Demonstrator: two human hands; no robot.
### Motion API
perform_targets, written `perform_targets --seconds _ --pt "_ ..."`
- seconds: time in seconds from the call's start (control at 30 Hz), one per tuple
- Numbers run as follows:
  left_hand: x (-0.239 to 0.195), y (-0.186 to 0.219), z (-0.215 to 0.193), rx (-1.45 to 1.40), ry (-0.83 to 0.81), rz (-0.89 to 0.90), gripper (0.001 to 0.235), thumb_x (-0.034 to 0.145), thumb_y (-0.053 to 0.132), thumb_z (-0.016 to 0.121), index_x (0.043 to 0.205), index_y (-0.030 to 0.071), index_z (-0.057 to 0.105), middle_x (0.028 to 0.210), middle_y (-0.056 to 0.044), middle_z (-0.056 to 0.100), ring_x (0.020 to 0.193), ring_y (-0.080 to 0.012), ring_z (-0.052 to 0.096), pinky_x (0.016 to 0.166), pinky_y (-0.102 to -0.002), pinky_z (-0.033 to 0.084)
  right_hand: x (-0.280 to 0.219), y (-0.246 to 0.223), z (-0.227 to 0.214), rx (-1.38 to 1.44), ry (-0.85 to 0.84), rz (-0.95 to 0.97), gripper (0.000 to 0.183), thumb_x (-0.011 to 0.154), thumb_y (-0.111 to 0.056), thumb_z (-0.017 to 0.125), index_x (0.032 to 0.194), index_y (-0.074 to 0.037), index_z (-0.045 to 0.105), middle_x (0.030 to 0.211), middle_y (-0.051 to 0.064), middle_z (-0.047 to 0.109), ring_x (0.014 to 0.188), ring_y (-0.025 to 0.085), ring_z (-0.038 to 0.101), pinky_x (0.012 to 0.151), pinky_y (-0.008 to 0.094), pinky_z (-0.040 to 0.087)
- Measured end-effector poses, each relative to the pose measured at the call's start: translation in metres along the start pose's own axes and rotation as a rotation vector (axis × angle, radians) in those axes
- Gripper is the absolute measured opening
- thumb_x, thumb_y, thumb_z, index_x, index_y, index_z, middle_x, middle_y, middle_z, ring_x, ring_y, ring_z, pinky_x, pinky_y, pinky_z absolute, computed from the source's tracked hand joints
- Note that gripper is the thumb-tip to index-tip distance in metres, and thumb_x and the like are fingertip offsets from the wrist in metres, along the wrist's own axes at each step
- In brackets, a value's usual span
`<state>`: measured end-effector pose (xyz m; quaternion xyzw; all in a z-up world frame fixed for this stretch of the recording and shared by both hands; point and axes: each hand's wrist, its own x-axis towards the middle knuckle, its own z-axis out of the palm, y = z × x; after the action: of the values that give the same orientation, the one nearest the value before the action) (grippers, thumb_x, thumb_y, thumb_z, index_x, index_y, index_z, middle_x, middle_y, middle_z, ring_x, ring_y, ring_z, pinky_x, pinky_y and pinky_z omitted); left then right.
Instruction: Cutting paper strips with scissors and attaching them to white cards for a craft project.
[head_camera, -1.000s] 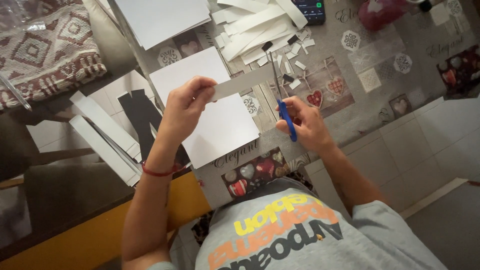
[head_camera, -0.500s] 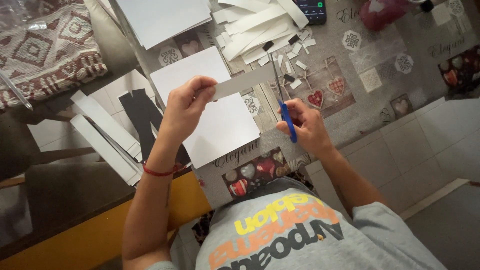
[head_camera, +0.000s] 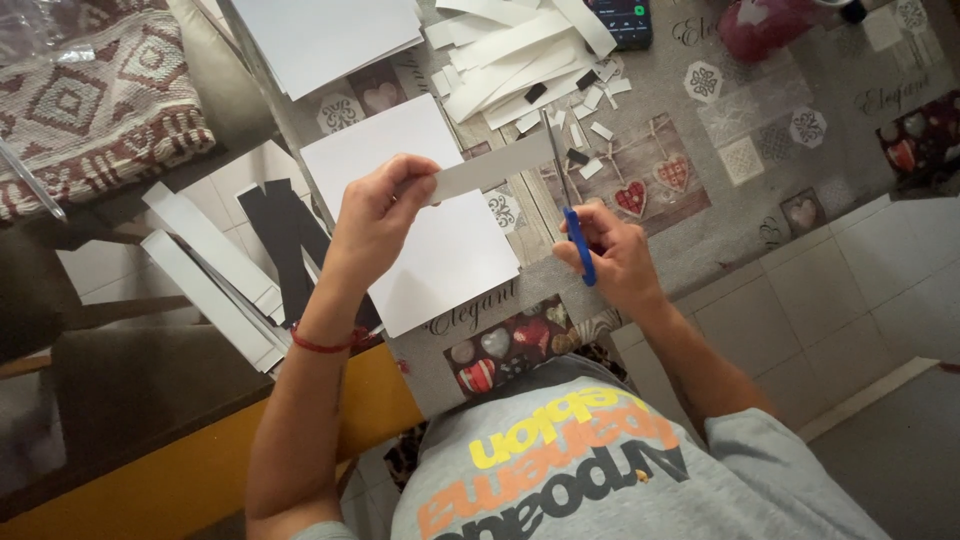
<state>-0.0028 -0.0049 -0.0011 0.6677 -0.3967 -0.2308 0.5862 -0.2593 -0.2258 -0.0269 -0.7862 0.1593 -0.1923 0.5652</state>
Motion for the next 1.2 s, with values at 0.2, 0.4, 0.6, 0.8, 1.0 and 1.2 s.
perform_targets --seconds 0.2,0.4,0.6,0.8,1.0,1.2 --pt "0.0 0.001 0.0 -0.018 0.017 -0.025 0.016 0.112 0.005 0.064 0.123 0.005 0.074 0.097 -0.012 0.077 0.088 -0.0219 0.075 0.085 -0.04 0.063 0.001 -0.022 0.004 -0.024 0.086 0.092 0.024 0.094 -0.018 0.091 0.102 -0.005 0.073 0.056 0.007 0.066 0.049 0.013 0.06 0.051 0.023 0.04" --pt "0.0 -0.001 -0.01 -0.018 0.072 -0.02 0.013 0.111 0.006 0.066 0.122 0.004 0.073 0.094 -0.011 0.076 0.081 -0.0178 0.072 0.076 -0.033 0.061 0.024 -0.014 -0.058 -0.605 0.035 0.292 0.044 0.099 -0.035 0.089 0.124 -0.006 0.069 0.091 0.021 0.078 0.087 0.038 0.077 0.081 0.047 0.058" --pt "0.002 0.022 -0.025 -0.073 0.1 -0.142 0.009 0.11 0.014 0.063 0.11 0.009 0.071 0.09 0.0 0.067 0.076 -0.0101 0.059 0.071 -0.024 0.053 0.068 -0.028 -0.095 -1.396 -0.319 0.575 0.088 0.086 -0.081 0.071 0.151 -0.025 0.054 0.135 0.016 0.074 0.123 0.042 0.069 0.094 0.059 0.055" --pt "0.002 0.028 -0.034 -0.153 0.118 -0.159 0.01 0.111 0.015 0.061 0.115 0.01 0.069 0.097 -0.005 0.079 0.077 -0.011 0.069 0.068 -0.023 0.055 0.093 -0.087 -0.083 -1.48 -0.42 0.329 0.075 0.102 -0.06 0.063 0.162 -0.017 0.045 0.136 0.014 0.069 0.111 0.041 0.075 0.084 0.059 0.061" --pt "0.005 0.015 -0.023 -0.29 0.118 -0.096 0.007 0.11 0.014 0.062 0.118 0.013 0.061 0.11 -0.015 0.084 0.097 -0.0208 0.082 0.081 -0.031 0.067 0.15 -0.103 -0.002 -0.711 -0.272 -0.382 0.053 0.117 -0.027 0.063 0.158 0.006 0.054 0.116 0.008 0.079 0.082 0.015 0.071 0.071 0.03 0.06" --pt "-0.001 0.032 -0.016 -0.124 0.132 -0.075 0.01 0.112 0.024 0.058 0.116 0.015 0.055 0.115 -0.011 0.085 0.107 -0.0178 0.081 0.093 -0.033 0.065 0.201 -0.112 0.08 0.191 -0.301 -0.197 0.008 0.111 -0.006 0.069 0.118 -0.007 0.066 0.102 0.005 0.076 0.089 0.015 0.076 0.08 0.026 0.06"
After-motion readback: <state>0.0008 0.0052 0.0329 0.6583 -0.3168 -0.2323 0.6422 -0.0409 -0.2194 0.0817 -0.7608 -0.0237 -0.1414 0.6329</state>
